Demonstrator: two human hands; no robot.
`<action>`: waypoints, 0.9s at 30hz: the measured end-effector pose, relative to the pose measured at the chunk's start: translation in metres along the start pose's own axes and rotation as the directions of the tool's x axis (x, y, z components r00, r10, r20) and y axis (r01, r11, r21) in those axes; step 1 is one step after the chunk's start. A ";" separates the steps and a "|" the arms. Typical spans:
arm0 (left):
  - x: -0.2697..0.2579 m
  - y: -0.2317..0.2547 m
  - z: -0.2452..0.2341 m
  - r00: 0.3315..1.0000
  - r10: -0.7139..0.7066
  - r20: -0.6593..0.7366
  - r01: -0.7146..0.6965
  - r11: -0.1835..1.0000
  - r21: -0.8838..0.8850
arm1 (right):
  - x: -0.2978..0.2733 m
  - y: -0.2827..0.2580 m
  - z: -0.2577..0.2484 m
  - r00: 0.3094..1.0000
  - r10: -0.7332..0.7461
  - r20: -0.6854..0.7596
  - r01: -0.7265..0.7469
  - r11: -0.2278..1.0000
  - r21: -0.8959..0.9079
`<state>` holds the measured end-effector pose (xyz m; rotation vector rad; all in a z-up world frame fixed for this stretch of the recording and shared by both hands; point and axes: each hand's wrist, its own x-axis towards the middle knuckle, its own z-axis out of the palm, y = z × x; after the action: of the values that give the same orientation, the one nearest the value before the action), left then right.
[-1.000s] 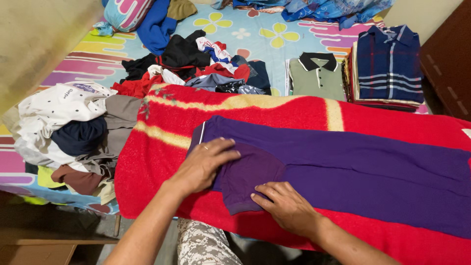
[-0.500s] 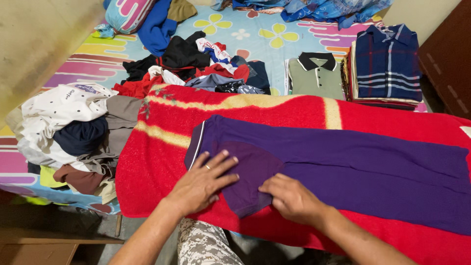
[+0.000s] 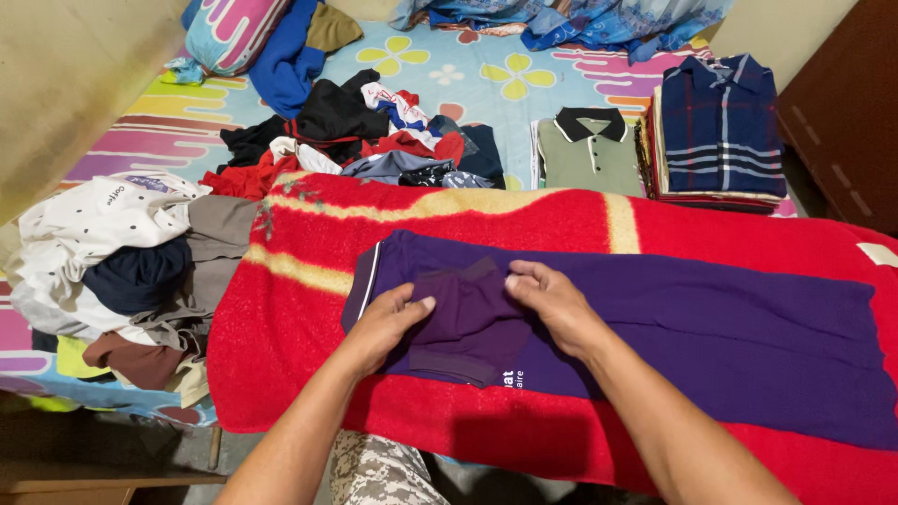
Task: The person folds a purple polo shirt and a red polo shirt on a red blanket. They smooth the fabric, fold the sleeves and body, and place each folded shirt on a growing stack of folded clothes.
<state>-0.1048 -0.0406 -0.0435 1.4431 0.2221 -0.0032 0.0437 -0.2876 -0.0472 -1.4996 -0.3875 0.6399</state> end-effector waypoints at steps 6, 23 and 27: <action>0.012 -0.002 0.012 0.971 0.081 -0.224 -0.066 0.995 0.071 | -0.017 -0.023 0.019 0.988 -0.139 0.062 0.152 0.870 -0.470; 0.053 0.004 0.001 0.788 0.466 -0.401 0.023 0.630 0.777 | 0.013 -0.002 0.022 0.895 -0.435 0.096 0.333 0.511 -0.792; 0.047 0.029 0.009 0.828 0.356 -0.434 0.199 0.536 0.820 | 0.008 -0.018 0.035 0.966 -0.255 0.036 0.149 0.441 -0.885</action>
<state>-0.0530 -0.0395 -0.0216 2.4440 0.7214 0.4748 0.0319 -0.2542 -0.0292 -2.4357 -0.9091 0.1028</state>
